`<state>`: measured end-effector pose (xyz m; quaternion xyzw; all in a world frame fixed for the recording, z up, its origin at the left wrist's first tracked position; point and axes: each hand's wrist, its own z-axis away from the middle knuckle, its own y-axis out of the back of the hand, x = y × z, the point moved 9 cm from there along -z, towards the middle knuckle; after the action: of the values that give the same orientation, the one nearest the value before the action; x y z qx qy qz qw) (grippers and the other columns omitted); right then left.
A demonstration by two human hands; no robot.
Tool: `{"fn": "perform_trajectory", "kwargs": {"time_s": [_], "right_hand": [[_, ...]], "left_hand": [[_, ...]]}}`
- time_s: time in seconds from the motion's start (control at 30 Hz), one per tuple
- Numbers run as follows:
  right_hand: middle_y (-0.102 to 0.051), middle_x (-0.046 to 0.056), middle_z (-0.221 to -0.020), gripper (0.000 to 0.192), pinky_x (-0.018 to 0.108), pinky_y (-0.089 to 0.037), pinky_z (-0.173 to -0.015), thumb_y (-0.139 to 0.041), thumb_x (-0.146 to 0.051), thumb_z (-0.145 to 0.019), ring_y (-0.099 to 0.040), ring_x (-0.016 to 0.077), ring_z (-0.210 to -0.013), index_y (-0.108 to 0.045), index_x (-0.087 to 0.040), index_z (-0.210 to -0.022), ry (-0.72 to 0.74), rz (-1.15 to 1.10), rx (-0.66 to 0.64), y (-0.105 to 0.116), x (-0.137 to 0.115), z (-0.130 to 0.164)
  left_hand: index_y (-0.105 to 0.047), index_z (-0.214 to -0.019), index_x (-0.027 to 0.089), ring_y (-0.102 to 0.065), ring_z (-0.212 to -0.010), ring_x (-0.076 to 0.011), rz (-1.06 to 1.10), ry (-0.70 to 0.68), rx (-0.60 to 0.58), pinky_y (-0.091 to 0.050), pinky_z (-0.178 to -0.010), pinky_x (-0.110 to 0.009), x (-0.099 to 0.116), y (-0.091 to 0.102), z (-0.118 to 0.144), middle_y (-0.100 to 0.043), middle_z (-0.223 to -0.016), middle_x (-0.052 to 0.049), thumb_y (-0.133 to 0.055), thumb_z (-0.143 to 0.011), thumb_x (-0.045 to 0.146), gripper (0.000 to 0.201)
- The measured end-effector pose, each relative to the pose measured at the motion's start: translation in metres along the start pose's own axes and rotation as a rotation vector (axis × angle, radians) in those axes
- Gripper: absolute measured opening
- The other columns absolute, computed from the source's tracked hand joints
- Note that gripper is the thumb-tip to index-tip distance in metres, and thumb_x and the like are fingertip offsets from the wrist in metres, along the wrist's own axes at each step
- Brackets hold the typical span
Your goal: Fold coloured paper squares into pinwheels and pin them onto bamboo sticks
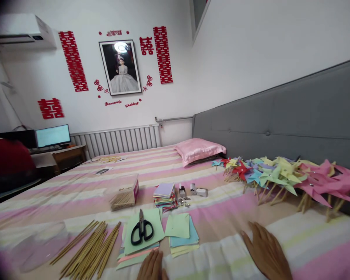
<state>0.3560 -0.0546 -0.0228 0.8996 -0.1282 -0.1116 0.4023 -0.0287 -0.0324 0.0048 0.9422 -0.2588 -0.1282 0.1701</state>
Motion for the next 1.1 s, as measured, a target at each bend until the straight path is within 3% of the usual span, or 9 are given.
{"fn": "perform_trajectory", "kwargs": {"time_s": [0.23,0.57,0.83,1.1], "right_hand": [[-0.059,0.016,-0.111,0.045,0.046,-0.035,-0.089,-0.037,-0.042,-0.078,-0.051,0.0318,-0.104,-0.056,-0.014,-0.108,0.066,0.037,0.058,0.024,-0.031,0.029],[-0.062,0.018,-0.103,0.045,0.042,-0.039,-0.085,-0.039,-0.043,-0.080,-0.055,0.0298,-0.097,-0.057,-0.009,-0.103,0.048,0.055,0.104,0.046,-0.041,0.023],[-0.061,0.015,-0.105,0.044,0.041,-0.038,-0.088,-0.040,-0.042,-0.080,-0.053,0.0279,-0.100,-0.057,-0.010,-0.105,0.001,0.036,0.064,0.044,-0.037,0.020],[-0.061,0.015,-0.106,0.043,0.041,-0.036,-0.090,-0.040,-0.040,-0.082,-0.053,0.0273,-0.101,-0.057,-0.010,-0.106,-0.009,0.022,0.047,0.047,-0.038,0.019]], "left_hand": [[-0.059,-0.096,0.013,-0.063,-0.088,-0.0244,0.027,0.044,-0.028,-0.050,-0.074,-0.039,0.002,0.007,-0.005,-0.070,-0.088,-0.013,-0.041,-0.069,0.009,0.032],[-0.060,-0.096,0.011,-0.062,-0.090,-0.0244,0.024,0.068,-0.091,-0.050,-0.076,-0.039,0.004,0.014,-0.013,-0.069,-0.091,-0.013,-0.041,-0.072,0.012,0.031],[-0.060,-0.100,0.009,-0.061,-0.092,-0.0237,0.001,-0.017,-0.175,-0.051,-0.077,-0.035,0.007,0.017,-0.020,-0.069,-0.095,-0.012,-0.050,-0.069,0.014,0.033],[-0.060,-0.099,0.008,-0.062,-0.091,-0.0239,-0.009,-0.031,-0.171,-0.051,-0.076,-0.036,0.009,0.019,-0.025,-0.069,-0.093,-0.013,-0.048,-0.071,0.014,0.031]]}}
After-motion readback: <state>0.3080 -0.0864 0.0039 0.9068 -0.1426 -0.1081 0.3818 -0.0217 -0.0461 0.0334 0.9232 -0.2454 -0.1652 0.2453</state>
